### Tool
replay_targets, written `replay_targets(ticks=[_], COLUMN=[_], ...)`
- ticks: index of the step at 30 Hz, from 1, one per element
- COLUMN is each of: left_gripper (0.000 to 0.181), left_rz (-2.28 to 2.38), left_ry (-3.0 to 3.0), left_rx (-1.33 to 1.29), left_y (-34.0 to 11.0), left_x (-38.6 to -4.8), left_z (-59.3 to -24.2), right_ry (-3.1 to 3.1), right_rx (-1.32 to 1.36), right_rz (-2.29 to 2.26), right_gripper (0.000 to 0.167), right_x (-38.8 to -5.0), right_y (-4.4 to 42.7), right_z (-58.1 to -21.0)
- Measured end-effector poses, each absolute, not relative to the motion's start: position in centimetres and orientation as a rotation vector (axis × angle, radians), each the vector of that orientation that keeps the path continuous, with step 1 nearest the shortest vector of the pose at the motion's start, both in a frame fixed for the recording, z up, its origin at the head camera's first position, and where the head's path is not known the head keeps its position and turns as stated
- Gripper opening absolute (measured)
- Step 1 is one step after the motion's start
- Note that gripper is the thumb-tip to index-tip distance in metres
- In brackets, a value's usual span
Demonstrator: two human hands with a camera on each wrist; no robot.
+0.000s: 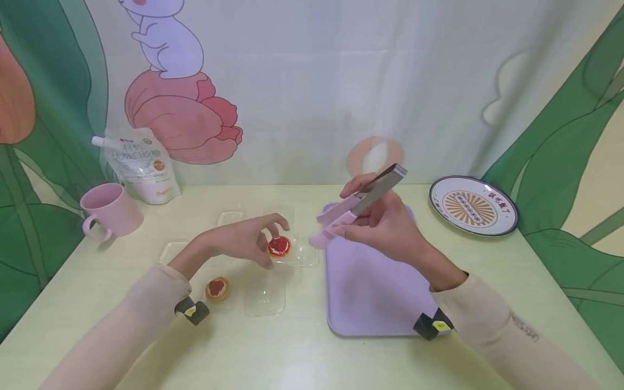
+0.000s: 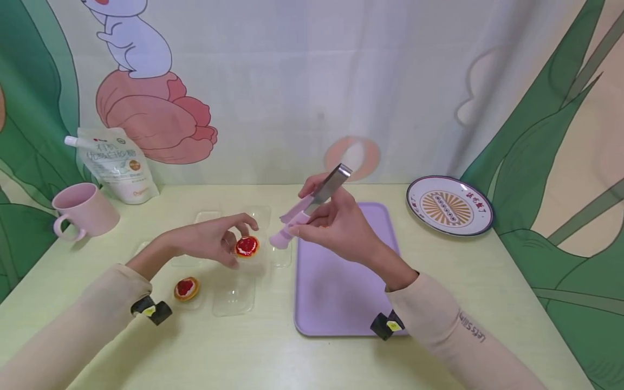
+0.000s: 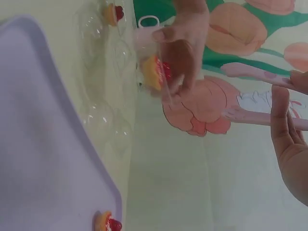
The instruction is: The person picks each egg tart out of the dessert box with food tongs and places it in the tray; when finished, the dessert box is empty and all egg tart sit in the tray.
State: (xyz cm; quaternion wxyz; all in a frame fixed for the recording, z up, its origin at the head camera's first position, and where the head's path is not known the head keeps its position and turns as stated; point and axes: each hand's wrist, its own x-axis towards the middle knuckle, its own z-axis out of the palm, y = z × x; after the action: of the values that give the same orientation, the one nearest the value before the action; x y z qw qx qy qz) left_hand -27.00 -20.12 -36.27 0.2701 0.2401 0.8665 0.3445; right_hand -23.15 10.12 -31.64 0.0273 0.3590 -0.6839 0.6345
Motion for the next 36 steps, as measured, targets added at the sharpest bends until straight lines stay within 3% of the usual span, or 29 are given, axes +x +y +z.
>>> replay_targets(ticks=[15,36], left_gripper=[0.073,0.073], left_rz=[0.988,1.071], left_ry=[2.205,2.186], left_rx=[0.657,0.682], left_y=[-15.9,-15.2], left_x=[-23.8,-23.0], left_z=[-35.2,-35.4], right_ry=[-2.353,-2.476], right_rx=[1.129,1.115], right_rz=[1.944,1.977], right_gripper=[0.046,0.049], right_x=[-21.3,-21.8], right_y=[8.8,8.2], right_z=[-33.2,-33.9])
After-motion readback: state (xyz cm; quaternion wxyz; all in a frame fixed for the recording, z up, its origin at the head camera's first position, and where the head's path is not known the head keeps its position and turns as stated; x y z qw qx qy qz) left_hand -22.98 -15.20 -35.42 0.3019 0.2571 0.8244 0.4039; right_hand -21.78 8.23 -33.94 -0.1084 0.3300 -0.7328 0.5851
